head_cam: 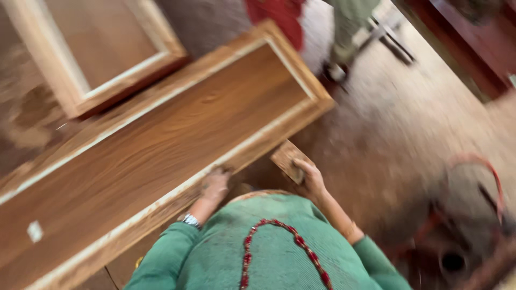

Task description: The person applies wood filler to the edges and corners of wooden panels using a small rectangular tool. They smooth the filler along the frame and occasionally wipe excess material. Another person is seen painting nearby.

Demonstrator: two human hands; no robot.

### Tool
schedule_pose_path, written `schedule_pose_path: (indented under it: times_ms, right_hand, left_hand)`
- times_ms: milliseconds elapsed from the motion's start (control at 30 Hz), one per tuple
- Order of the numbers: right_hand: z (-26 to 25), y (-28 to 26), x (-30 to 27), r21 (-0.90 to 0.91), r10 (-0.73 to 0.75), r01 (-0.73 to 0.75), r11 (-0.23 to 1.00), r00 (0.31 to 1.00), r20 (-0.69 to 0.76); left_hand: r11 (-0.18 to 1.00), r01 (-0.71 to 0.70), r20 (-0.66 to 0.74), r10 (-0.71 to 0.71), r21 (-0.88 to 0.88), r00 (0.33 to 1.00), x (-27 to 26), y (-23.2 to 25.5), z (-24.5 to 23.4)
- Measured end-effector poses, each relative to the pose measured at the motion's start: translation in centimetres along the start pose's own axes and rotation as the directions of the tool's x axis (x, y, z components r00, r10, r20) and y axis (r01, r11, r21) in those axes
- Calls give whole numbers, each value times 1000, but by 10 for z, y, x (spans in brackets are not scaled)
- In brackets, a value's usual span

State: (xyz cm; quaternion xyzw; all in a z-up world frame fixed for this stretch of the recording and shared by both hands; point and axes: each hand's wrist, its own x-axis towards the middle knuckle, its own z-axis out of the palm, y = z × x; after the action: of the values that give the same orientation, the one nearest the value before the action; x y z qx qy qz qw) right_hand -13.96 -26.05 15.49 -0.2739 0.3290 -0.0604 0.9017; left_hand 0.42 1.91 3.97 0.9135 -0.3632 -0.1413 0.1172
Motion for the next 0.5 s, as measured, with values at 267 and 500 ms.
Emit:
schedule_pose_path:
  times_ms: [267, 500]
  right_hand:
    - [-9, -31, 7, 107, -112, 126, 986, 985, -128]
    - [12, -40, 31, 57, -150, 163, 985, 971, -186]
  left_hand:
    - [987, -39, 12, 41, -156, 999, 22, -28, 29]
    - [821, -475, -231, 418, -318, 878, 54, -51, 28]
